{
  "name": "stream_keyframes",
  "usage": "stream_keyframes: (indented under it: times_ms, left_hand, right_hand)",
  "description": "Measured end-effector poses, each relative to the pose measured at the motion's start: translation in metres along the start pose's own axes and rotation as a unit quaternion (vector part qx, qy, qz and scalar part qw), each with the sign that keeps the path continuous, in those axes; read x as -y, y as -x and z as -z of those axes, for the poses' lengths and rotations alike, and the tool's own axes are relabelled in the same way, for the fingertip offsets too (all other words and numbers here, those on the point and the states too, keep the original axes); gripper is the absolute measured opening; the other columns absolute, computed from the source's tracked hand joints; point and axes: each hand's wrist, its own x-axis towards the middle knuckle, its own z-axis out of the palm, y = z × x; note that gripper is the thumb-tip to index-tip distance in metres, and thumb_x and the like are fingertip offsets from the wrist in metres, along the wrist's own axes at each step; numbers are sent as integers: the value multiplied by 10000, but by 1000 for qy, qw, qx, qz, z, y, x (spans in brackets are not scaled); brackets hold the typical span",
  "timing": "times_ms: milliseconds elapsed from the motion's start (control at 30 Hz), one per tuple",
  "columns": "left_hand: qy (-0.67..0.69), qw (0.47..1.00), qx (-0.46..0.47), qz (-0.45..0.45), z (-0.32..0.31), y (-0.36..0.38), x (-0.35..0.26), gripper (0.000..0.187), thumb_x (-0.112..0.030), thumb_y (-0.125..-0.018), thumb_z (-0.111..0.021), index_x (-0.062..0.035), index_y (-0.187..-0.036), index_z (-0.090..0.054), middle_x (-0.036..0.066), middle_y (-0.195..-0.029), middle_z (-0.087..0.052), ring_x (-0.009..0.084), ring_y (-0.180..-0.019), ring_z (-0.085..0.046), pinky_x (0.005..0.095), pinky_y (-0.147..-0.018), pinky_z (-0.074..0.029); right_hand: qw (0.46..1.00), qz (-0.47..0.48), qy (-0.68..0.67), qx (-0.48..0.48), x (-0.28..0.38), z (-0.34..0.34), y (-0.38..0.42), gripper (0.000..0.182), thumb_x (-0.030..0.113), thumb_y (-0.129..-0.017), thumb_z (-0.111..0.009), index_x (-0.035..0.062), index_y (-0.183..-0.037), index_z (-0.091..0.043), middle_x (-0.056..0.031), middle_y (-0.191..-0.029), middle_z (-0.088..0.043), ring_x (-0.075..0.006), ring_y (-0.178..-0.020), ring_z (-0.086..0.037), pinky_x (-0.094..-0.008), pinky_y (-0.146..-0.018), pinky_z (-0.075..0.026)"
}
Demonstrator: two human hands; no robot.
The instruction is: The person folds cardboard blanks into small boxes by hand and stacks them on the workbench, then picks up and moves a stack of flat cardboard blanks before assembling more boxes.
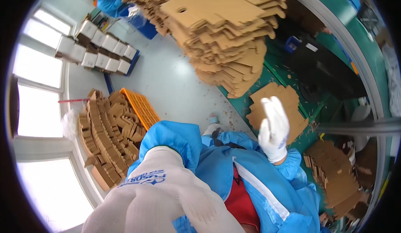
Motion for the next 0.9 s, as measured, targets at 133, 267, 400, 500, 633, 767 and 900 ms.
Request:
stream_keyframes:
  times_ms: [133, 267, 400, 500, 633, 767, 900]
  left_hand:
    - [-13, 999, 16, -39, 38, -3, -31, 429, -437, -949, -561, -157, -1275, -558, 134, -1315, -484, 343, -1182, -449, 560, -922, -460]
    - [-30, 995, 53, -79, 93, -20, -76, 457, -447, -953, -561, -156, -1304, -528, 132, -1317, -479, 341, -1218, -434, 571, -942, -458]
    - [-53, 990, 54, -116, 135, -31, -119, 487, -456, -956, -561, -155, -1334, -499, 130, -1318, -475, 339, -1253, -419, 583, -962, -457]
    - [-76, 987, 61, -125, 164, -43, -150, 510, -463, -959, -561, -154, -1356, -477, 128, -1320, -471, 338, -1279, -408, 591, -977, -456]
    - [-77, 983, 93, -136, 205, -69, -172, 543, -472, -962, -561, -152, -1386, -447, 126, -1321, -466, 336, -1315, -393, 603, -997, -454]
    - [-74, 980, 102, -151, 253, -108, -185, 751, -625, -953, -455, -193, -1529, -241, 176, -1504, -319, 422, -1437, -205, 729, -1042, -317]
    - [-76, 986, -119, -88, 351, -146, -187, 857, -666, -975, -316, -132, -1584, -38, 169, -1637, -58, 368, -1501, -107, 544, -1202, -142]
  right_hand:
    - [980, 52, -149, 124, 26, -69, -34, 370, -10, -792, -526, -54, -1140, -643, -217, -1110, -662, -430, -1064, -621, -453, -921, -506]
    - [961, 124, -175, 174, 45, -162, -68, 363, 4, -815, -574, 7, -1168, -659, -174, -1110, -684, -378, -1085, -635, -448, -907, -519]
    - [939, 122, -228, 229, 81, -240, -114, 343, 22, -855, -573, 35, -1186, -661, -162, -1108, -686, -354, -1101, -633, -439, -917, -511]
    - [923, 129, -261, 251, 97, -288, -142, 342, 24, -865, -540, 20, -1188, -654, -195, -1111, -674, -382, -1093, -621, -442, -919, -506]
    - [918, 125, -258, 275, 97, -331, -171, 343, 69, -885, -537, 36, -1208, -649, -213, -1122, -666, -377, -1058, -631, -432, -899, -514]
    - [929, 75, -219, 290, 83, -363, -202, 329, 100, -917, -514, 37, -1213, -644, -190, -1146, -670, -357, -1095, -625, -419, -953, -489]
    - [911, -94, -276, 292, 53, -412, -224, 333, 82, -959, -486, 15, -1265, -598, -154, -1185, -682, -302, -1130, -635, -362, -994, -471]
